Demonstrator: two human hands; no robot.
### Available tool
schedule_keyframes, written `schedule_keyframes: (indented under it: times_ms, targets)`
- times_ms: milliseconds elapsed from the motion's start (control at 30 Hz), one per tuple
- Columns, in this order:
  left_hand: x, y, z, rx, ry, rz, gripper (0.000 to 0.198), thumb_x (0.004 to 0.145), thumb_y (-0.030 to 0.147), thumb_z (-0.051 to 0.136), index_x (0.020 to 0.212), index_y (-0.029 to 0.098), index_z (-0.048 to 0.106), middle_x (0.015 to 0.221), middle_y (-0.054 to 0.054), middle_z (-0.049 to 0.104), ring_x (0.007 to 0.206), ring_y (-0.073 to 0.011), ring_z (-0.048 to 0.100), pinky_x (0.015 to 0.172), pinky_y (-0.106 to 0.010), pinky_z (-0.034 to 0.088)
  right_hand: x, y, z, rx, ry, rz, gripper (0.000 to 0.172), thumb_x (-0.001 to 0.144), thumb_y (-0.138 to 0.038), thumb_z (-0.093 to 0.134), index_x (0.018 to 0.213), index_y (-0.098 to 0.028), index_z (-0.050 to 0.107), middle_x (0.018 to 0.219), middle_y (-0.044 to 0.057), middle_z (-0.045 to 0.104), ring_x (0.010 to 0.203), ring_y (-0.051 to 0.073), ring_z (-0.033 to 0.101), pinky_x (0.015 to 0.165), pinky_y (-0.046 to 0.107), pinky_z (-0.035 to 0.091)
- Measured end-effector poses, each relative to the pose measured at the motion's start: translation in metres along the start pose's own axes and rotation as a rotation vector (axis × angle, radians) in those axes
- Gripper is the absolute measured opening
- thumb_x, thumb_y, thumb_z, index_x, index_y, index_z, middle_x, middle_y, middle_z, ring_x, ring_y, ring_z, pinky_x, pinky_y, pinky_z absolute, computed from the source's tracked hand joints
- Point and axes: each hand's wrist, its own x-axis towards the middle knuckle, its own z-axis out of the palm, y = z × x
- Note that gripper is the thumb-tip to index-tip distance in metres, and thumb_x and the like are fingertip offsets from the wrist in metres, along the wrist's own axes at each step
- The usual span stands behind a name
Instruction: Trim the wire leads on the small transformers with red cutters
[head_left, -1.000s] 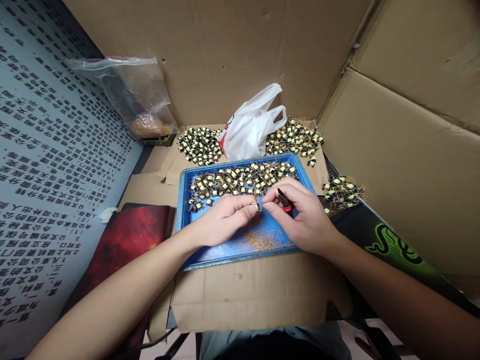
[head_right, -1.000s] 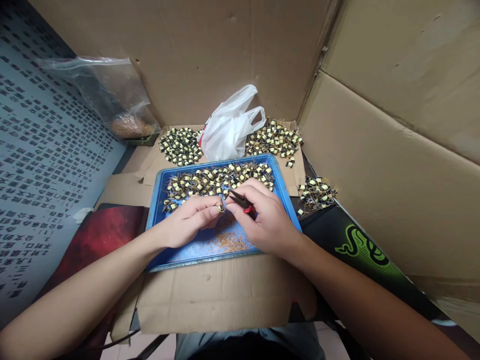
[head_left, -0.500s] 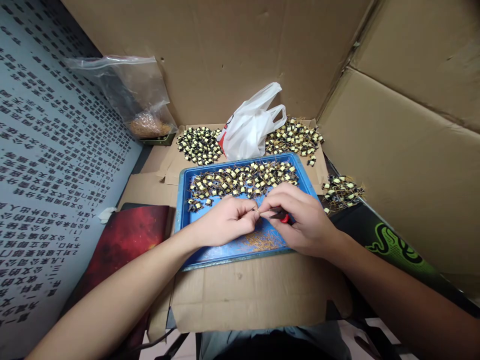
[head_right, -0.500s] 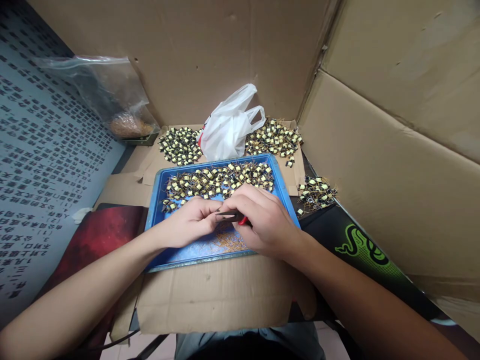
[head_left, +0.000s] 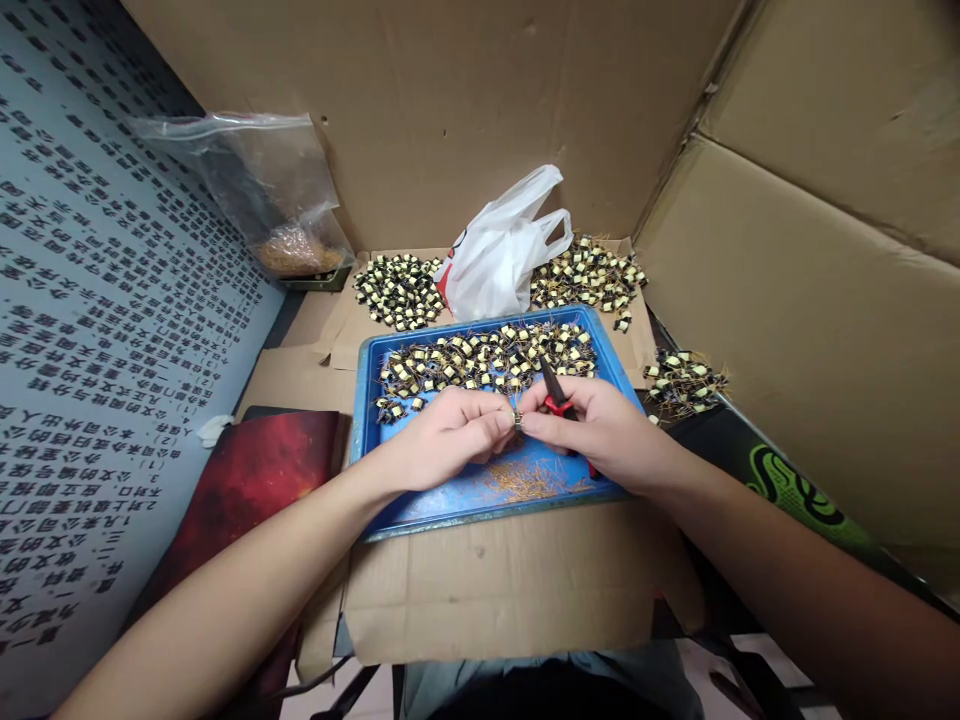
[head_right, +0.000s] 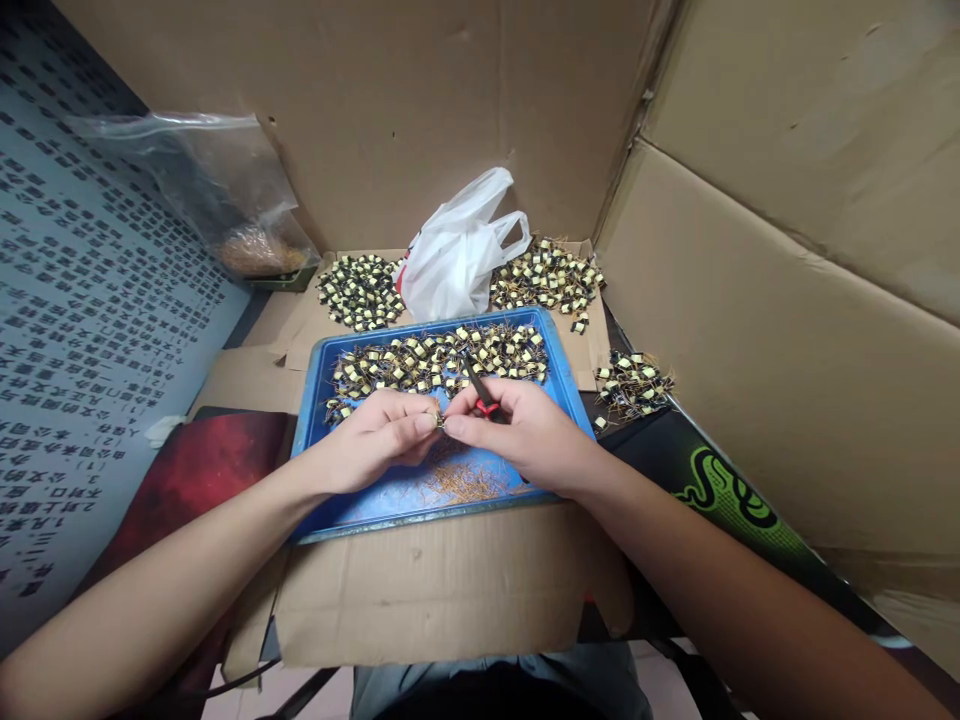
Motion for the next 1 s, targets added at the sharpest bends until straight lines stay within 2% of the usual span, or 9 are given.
schedule_keyframes:
  times_ms: [133, 333, 533, 800, 1000]
  targets:
    - [0.0, 0.002, 0.001, -0.045, -0.025, -0.001, 0.055, 0.098, 0.061, 0.063, 0.067, 0.018, 0.051, 0.058, 0.006, 0.04, 0.053, -0.0091, 0.031, 0.05, -0.024, 0.026, -0.001, 0.004, -0.002, 0.064, -0.001, 0.04, 0.03, 0.082, -0.045, 0.088, 0.084, -0.02, 0.071, 0.063, -0.005, 0.054, 0.058, 0.011, 0.043, 0.055, 0.027, 0.031]
    - [0.001, 0.002, 0.001, -0.081, -0.051, 0.005, 0.054, 0.1, 0.058, 0.063, 0.067, 0.019, 0.047, 0.059, 0.006, 0.038, 0.054, -0.0085, 0.028, 0.05, -0.024, 0.024, -0.003, 0.009, -0.005, 0.079, -0.018, 0.121, 0.033, 0.081, -0.046, 0.088, 0.084, -0.02, 0.069, 0.06, -0.007, 0.05, 0.054, 0.01, 0.037, 0.05, 0.026, 0.025]
    - [0.0, 0.0, -0.002, -0.147, -0.133, -0.054, 0.05, 0.102, 0.054, 0.062, 0.071, 0.019, 0.046, 0.06, 0.008, 0.035, 0.053, -0.0081, 0.026, 0.049, -0.024, 0.022, -0.003, 0.012, -0.007, 0.084, -0.039, 0.147, 0.032, 0.082, -0.047, 0.088, 0.084, -0.019, 0.071, 0.059, -0.007, 0.048, 0.053, 0.01, 0.036, 0.049, 0.026, 0.023]
    - [-0.001, -0.002, -0.005, -0.106, -0.171, -0.056, 0.047, 0.105, 0.051, 0.059, 0.073, 0.019, 0.046, 0.061, 0.007, 0.036, 0.054, -0.0086, 0.027, 0.049, -0.023, 0.023, 0.0, 0.005, -0.005, 0.08, -0.041, 0.091, 0.036, 0.075, -0.047, 0.092, 0.079, -0.017, 0.072, 0.06, -0.007, 0.049, 0.055, 0.009, 0.037, 0.051, 0.026, 0.025]
    - [0.0, -0.004, -0.007, -0.093, -0.167, -0.055, 0.044, 0.105, 0.048, 0.057, 0.075, 0.02, 0.046, 0.061, 0.007, 0.036, 0.054, -0.009, 0.026, 0.049, -0.024, 0.022, -0.001, 0.001, -0.002, 0.053, -0.003, 0.026, 0.033, 0.077, -0.046, 0.091, 0.076, -0.019, 0.071, 0.058, -0.007, 0.048, 0.055, 0.01, 0.038, 0.054, 0.027, 0.03]
